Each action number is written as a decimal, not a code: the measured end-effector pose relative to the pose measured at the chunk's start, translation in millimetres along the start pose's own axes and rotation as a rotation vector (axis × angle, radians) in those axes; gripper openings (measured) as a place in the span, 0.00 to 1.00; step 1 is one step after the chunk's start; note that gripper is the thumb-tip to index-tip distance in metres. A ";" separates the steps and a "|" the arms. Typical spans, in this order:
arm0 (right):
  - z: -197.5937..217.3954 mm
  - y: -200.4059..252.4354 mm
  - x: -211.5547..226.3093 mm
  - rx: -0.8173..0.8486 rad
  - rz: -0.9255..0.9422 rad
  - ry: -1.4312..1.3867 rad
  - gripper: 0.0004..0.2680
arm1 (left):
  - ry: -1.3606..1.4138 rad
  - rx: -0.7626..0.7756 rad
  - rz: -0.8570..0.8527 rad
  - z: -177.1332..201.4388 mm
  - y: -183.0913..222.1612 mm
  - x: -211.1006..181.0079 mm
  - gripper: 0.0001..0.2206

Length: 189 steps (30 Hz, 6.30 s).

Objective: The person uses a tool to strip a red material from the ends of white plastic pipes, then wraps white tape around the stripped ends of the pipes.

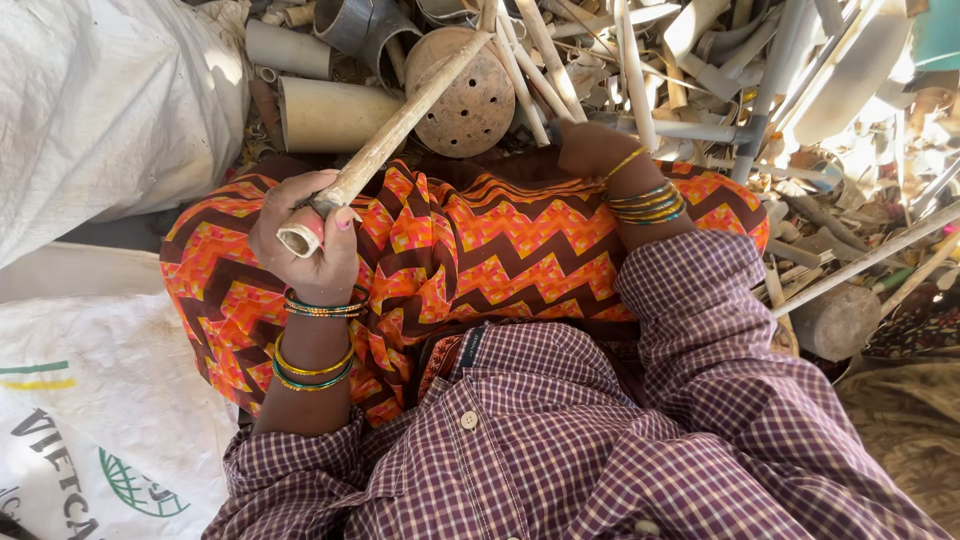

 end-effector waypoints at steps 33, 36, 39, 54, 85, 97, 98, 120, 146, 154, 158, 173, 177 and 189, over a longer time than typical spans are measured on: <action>294.9 197.5 278.8 -1.305 0.779 -0.216 0.15 | 0.035 0.093 -0.035 -24.1 -10.8 -12.4 0.16; 321.1 184.8 354.4 -1.348 1.040 -0.030 0.16 | 0.047 0.091 -0.027 -19.8 -9.9 -18.4 0.20; 323.5 179.9 390.0 -1.280 1.198 -0.097 0.16 | 0.083 0.108 -0.006 -15.7 -11.2 -23.6 0.21; 203.4 191.5 205.4 -0.724 0.654 -0.678 0.07 | 0.042 0.009 -0.049 -6.8 -16.4 -27.4 0.20; 173.5 207.5 200.8 -0.648 1.041 -0.627 0.02 | -0.088 0.102 0.007 -29.2 3.4 -16.4 0.17; 165.1 207.4 209.9 -0.863 1.019 -0.590 0.06 | 0.470 0.003 0.164 -20.1 10.2 -16.1 0.16; 164.7 207.2 209.5 -0.872 1.005 -0.595 0.05 | 0.495 -0.015 0.164 -19.8 11.3 -14.3 0.14; 166.3 186.8 192.0 -1.020 0.833 -0.282 0.16 | -0.095 0.464 -0.036 -38.9 -19.0 -66.8 0.04; 158.2 187.0 184.1 -0.781 0.936 -0.377 0.10 | -0.221 0.023 0.388 122.5 -77.9 8.9 0.06; 161.1 187.2 182.2 -0.803 0.922 -0.346 0.11 | -1.010 0.389 0.721 256.1 -21.1 183.8 0.16; 160.0 182.7 184.0 -0.856 0.863 -0.363 0.11 | -0.917 0.270 0.430 232.1 -21.9 128.9 0.22; 161.9 194.1 188.2 -0.815 0.995 -0.238 0.10 | 0.104 0.818 0.245 -34.6 -24.8 -73.7 0.17; 179.5 210.1 165.0 -0.743 0.990 -0.235 0.09 | 0.215 0.877 0.073 -54.0 -34.8 -89.2 0.16; 192.0 237.3 121.0 -0.717 0.926 -0.372 0.08 | -0.103 1.058 -0.308 -123.2 -63.5 -129.0 0.10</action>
Point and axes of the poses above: each hand's wrist, its own y-axis away from the middle knuckle, its own z-axis out of the back of the hand, x = y × z, the point moved 6 cm from there along -y, towards the middle knuckle, and after that the axes turned 15 degrees about y, right-handed, at the moved point
